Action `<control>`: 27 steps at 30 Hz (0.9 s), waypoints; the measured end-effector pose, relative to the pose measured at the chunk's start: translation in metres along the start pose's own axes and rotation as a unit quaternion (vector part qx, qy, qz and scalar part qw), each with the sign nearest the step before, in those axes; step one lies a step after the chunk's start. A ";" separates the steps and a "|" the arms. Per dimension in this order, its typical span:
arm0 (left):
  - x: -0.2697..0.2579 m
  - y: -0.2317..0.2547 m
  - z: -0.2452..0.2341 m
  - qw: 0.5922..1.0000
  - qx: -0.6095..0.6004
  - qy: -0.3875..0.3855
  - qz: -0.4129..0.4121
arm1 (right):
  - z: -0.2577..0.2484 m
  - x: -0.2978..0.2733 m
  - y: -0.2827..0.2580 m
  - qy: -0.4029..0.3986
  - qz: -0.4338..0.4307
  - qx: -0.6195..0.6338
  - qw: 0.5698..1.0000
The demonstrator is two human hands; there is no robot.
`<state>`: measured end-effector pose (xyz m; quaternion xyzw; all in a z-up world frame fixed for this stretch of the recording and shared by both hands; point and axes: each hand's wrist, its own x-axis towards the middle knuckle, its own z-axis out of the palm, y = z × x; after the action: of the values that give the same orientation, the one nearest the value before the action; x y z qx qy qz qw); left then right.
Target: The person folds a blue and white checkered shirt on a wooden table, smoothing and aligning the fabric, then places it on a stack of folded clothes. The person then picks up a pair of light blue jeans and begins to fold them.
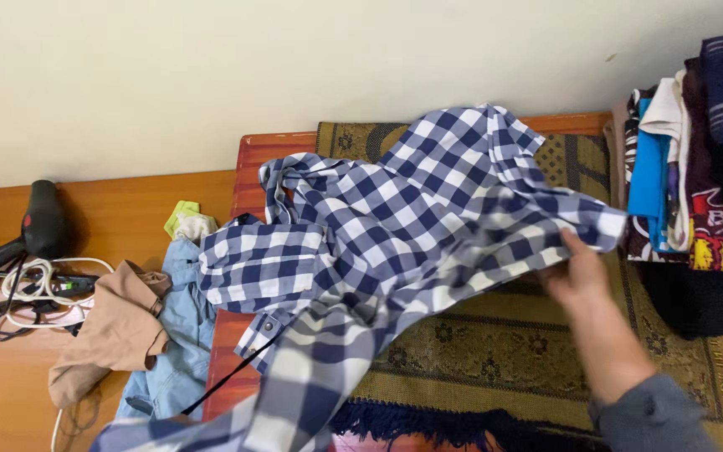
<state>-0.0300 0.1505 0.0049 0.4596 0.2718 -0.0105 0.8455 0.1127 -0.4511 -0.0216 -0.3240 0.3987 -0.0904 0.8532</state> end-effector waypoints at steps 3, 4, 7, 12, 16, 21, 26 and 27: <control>-0.002 -0.012 -0.006 0.995 0.078 0.062 0.004 | -0.019 0.010 -0.037 -0.039 -0.121 -0.036 0.991; -0.001 -0.014 -0.009 0.991 0.105 0.088 0.004 | -0.024 0.006 -0.045 -0.091 -0.159 -0.021 0.983; 0.004 -0.029 -0.017 0.958 0.237 0.157 -0.031 | -0.051 -0.015 -0.076 -0.040 -0.167 -0.101 0.980; 0.009 -0.076 -0.027 0.847 0.505 0.110 -0.126 | -0.120 -0.023 -0.081 0.112 -0.036 -0.408 0.905; 0.013 -0.111 -0.024 0.729 0.648 -0.078 -0.207 | -0.205 -0.002 -0.080 0.013 0.039 -0.524 0.851; 0.010 -0.087 -0.003 0.620 0.771 -0.104 -0.098 | -0.277 0.011 -0.110 -0.042 0.070 -0.880 0.469; -0.017 -0.048 0.066 0.563 0.817 0.113 -0.049 | -0.239 -0.013 -0.116 0.105 -0.156 -0.742 0.644; -0.024 -0.049 0.087 0.592 0.792 0.147 0.010 | -0.219 -0.023 -0.110 0.091 -0.201 -0.716 0.662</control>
<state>-0.0248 0.0487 0.0161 0.9462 0.2724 -0.1456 0.0965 -0.0531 -0.6319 -0.0417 -0.8975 0.3412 0.0248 0.2785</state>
